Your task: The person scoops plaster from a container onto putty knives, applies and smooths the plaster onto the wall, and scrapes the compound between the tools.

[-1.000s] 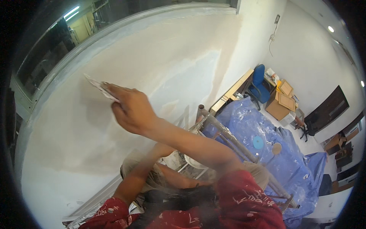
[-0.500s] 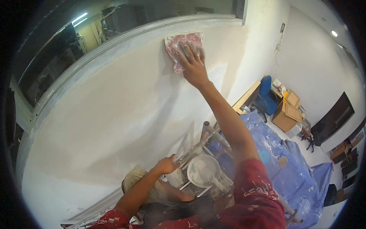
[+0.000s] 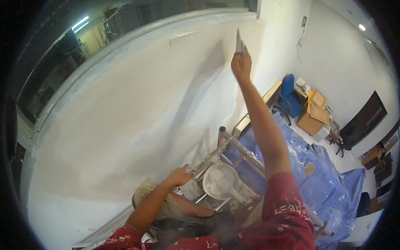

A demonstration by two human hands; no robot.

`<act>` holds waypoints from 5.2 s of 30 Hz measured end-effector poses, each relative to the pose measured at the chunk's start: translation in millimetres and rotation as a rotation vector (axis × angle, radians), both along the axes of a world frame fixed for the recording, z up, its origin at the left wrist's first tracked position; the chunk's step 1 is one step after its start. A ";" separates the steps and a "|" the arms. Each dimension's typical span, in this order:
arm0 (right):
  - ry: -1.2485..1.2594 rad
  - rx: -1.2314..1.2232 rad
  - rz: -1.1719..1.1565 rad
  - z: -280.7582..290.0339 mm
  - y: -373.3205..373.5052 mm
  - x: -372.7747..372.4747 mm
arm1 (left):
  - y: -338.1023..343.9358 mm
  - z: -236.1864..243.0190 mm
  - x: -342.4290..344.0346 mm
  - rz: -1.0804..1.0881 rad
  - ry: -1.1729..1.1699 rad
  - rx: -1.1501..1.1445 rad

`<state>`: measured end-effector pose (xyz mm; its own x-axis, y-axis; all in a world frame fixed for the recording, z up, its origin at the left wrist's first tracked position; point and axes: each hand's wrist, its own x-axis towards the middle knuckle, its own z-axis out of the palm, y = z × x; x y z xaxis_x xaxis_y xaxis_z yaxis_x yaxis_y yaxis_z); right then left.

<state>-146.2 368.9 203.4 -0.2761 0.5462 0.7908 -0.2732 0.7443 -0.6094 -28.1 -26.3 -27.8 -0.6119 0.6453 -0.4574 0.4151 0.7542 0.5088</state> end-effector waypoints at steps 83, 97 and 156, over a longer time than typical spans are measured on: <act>-0.056 0.862 0.115 -28.2 -77.4 -25.9 | -4.5 3.1 3.3 -0.019 -0.141 -0.007; -0.003 0.010 0.167 -5.3 -34.5 -3.2 | -0.9 -9.0 1.1 -0.047 -0.054 0.006; -0.166 -0.037 0.386 -48.0 -177.9 84.7 | -3.3 30.0 14.8 -0.043 -0.120 0.005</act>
